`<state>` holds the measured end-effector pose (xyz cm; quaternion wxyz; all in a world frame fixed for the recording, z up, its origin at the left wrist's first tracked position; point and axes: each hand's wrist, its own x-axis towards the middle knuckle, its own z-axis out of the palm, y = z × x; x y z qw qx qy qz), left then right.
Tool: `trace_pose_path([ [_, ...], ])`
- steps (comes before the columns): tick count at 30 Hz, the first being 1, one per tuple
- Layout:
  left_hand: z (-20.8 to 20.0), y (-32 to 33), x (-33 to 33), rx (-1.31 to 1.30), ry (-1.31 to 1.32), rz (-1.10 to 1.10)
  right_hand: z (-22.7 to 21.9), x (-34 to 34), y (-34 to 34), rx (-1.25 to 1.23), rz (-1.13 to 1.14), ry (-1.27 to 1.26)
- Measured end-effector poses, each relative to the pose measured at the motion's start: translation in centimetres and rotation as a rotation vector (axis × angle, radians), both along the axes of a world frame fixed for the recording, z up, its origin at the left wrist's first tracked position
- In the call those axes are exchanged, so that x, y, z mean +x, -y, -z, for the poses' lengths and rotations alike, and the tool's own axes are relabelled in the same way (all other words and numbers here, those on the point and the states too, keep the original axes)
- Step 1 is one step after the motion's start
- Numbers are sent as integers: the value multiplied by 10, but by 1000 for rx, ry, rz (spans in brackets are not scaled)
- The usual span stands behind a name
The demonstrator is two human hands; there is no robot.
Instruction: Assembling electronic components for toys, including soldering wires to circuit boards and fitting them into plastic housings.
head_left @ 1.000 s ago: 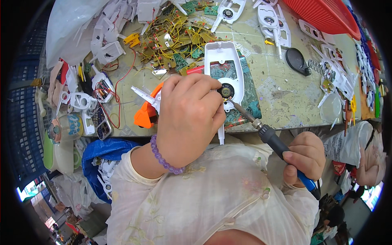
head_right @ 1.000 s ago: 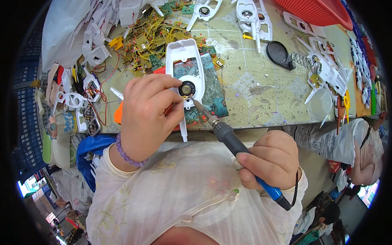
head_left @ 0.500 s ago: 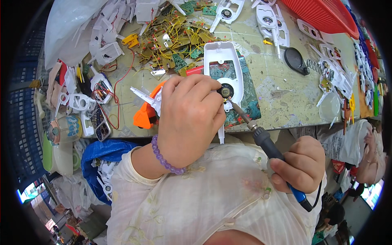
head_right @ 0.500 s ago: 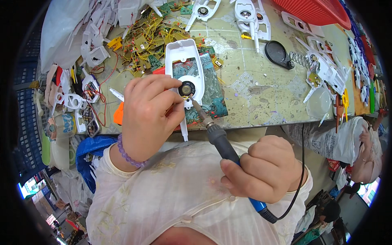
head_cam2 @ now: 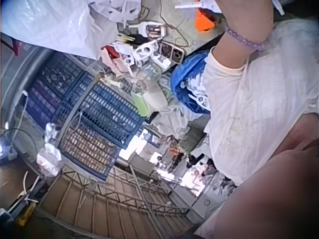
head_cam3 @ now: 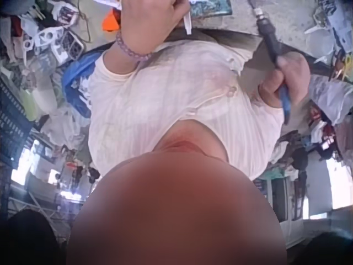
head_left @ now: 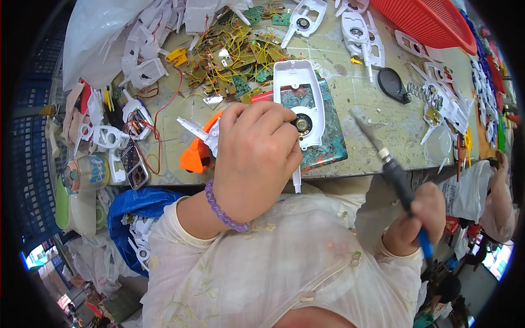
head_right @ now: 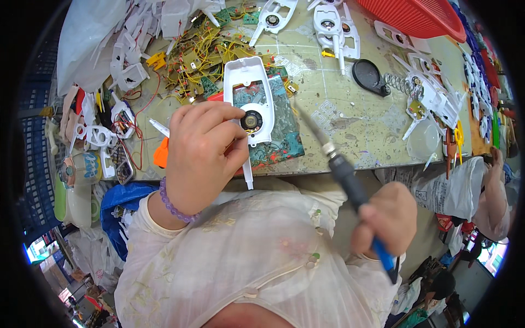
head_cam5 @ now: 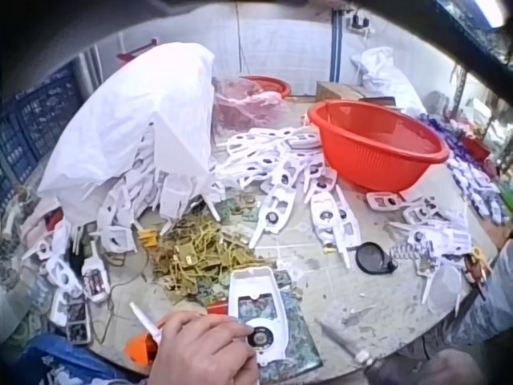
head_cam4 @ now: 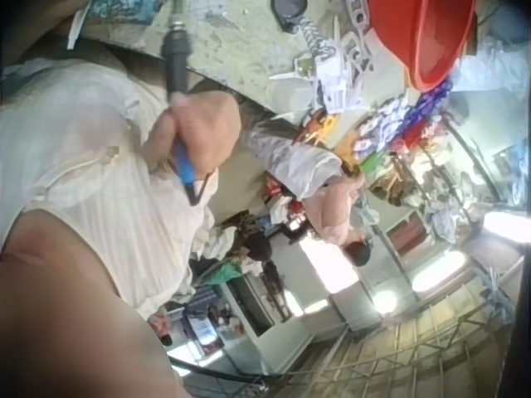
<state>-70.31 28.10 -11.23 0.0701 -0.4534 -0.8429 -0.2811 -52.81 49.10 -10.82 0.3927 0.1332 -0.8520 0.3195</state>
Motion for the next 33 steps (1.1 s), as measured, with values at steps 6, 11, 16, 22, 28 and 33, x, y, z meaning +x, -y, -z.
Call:
trace_pose_path([
  [6, 2, 3, 1, -3, -10, -21, 23, -5, -51, -814, 706, -283],
  [11, -3, 2, 3, 8, -29, -5, -4, 20, -118, -743, 868, -354],
  [16, 2, 4, 0, 33, -14, 15, 6, -17, -144, -686, 877, 23],
  [22, -5, 12, -1, 78, 7, 30, 52, -54, -152, -631, 616, 324],
  [28, -7, 62, -6, 200, 55, -151, 84, -30, -58, -835, 679, 100],
  [33, -2, 80, 15, 81, 103, -16, 40, -67, 22, 202, 86, 159],
])
